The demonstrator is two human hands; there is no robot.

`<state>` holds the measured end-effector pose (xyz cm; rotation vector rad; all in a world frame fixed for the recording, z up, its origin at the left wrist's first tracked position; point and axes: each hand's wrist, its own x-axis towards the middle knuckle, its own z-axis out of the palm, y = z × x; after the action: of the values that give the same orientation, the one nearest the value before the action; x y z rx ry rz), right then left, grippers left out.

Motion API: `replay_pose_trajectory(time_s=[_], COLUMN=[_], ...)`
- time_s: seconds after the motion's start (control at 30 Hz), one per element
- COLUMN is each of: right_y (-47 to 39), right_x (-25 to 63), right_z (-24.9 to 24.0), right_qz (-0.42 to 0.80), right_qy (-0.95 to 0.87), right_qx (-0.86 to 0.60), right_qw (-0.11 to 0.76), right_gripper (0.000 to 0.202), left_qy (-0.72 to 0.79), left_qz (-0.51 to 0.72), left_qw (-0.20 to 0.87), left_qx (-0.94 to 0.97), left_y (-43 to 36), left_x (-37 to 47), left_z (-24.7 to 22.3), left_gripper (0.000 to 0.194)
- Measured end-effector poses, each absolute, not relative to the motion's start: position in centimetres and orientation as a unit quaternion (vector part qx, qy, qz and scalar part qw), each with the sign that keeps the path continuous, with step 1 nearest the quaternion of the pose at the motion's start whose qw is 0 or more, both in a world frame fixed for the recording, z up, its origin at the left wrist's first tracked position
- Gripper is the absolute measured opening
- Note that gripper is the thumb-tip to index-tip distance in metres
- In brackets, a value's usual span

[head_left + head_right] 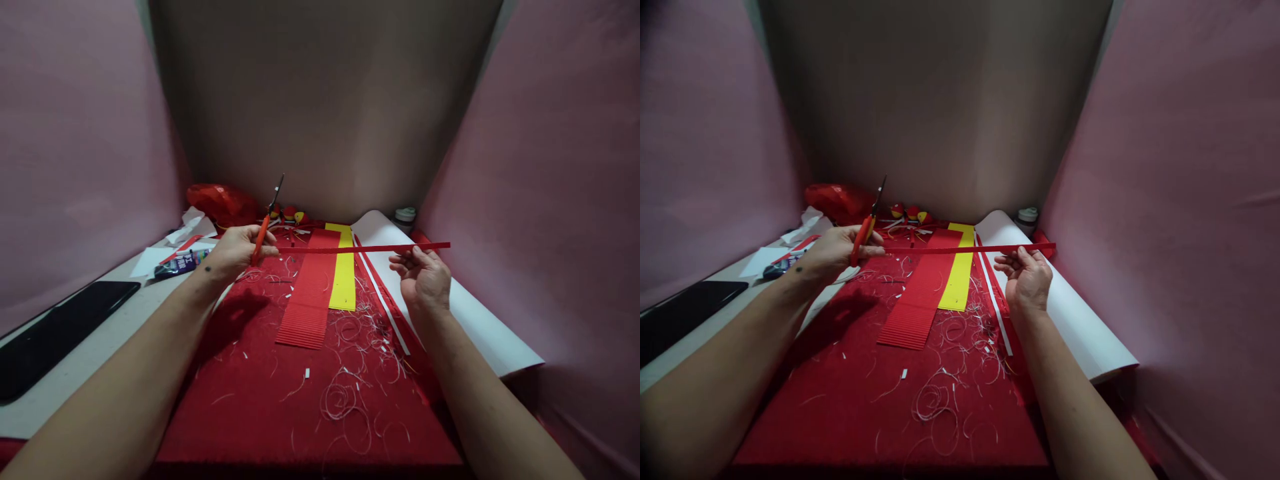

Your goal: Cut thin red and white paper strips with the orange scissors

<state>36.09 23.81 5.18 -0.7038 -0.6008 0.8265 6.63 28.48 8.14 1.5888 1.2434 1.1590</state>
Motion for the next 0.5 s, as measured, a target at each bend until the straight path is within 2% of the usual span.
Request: replay_pose_trajectory(time_s=[0.5], right_y=[23.9], right_x=[36.9], right_z=[5.5], right_qz=[0.368], right_qy=[-0.246], right_qx=[-0.353], right_qw=[0.825], right_gripper=[0.011], left_qy=[0.462], left_qz=[0.520], left_qw=[0.361], left_qx=[0.621], left_y=[29.0], left_x=[5.1], left_z=[7.9], left_gripper=[0.021])
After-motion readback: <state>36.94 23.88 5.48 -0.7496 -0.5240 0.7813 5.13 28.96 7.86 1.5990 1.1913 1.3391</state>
